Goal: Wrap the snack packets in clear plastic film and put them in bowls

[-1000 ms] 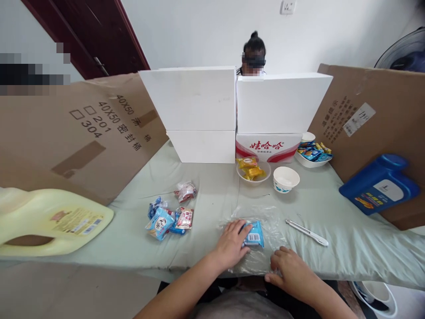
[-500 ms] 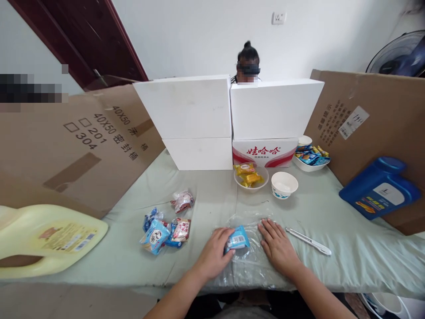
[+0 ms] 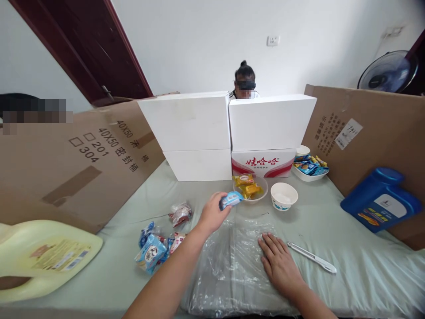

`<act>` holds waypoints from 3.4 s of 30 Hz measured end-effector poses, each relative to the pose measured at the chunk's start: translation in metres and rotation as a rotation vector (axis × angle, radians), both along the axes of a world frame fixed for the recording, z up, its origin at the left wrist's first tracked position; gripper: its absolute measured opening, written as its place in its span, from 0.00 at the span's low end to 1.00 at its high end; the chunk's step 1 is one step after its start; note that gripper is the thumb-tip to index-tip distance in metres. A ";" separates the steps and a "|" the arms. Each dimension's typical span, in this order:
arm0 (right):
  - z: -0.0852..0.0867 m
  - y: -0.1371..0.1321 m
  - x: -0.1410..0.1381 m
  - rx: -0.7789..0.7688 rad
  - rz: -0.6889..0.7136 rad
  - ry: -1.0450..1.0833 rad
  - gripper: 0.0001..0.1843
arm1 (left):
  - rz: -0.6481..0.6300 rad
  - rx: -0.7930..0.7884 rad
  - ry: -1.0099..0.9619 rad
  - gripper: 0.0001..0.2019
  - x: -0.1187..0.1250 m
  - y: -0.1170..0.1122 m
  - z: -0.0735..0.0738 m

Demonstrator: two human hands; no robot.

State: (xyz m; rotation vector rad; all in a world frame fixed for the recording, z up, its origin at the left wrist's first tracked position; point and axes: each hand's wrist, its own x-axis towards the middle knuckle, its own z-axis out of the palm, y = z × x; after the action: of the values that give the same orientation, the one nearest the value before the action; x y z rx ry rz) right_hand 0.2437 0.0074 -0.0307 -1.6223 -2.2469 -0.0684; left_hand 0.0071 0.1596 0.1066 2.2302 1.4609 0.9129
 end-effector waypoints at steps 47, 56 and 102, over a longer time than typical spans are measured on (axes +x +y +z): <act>0.041 0.035 -0.010 -0.213 -0.187 -0.139 0.30 | -0.425 -0.009 0.520 0.32 -0.031 -0.100 -0.105; 0.058 0.002 0.037 -0.096 -0.129 0.054 0.22 | -0.310 0.164 0.165 0.10 -0.068 -0.110 -0.082; 0.006 -0.033 0.021 -0.025 -0.434 0.124 0.22 | -0.019 0.241 0.399 0.11 -0.026 -0.093 -0.085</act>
State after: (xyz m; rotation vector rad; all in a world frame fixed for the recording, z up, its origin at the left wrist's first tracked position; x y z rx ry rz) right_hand 0.2652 -0.0251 -0.0248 -2.0399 -1.7793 -0.0492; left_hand -0.0186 0.0661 0.0220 2.7221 1.5554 0.6949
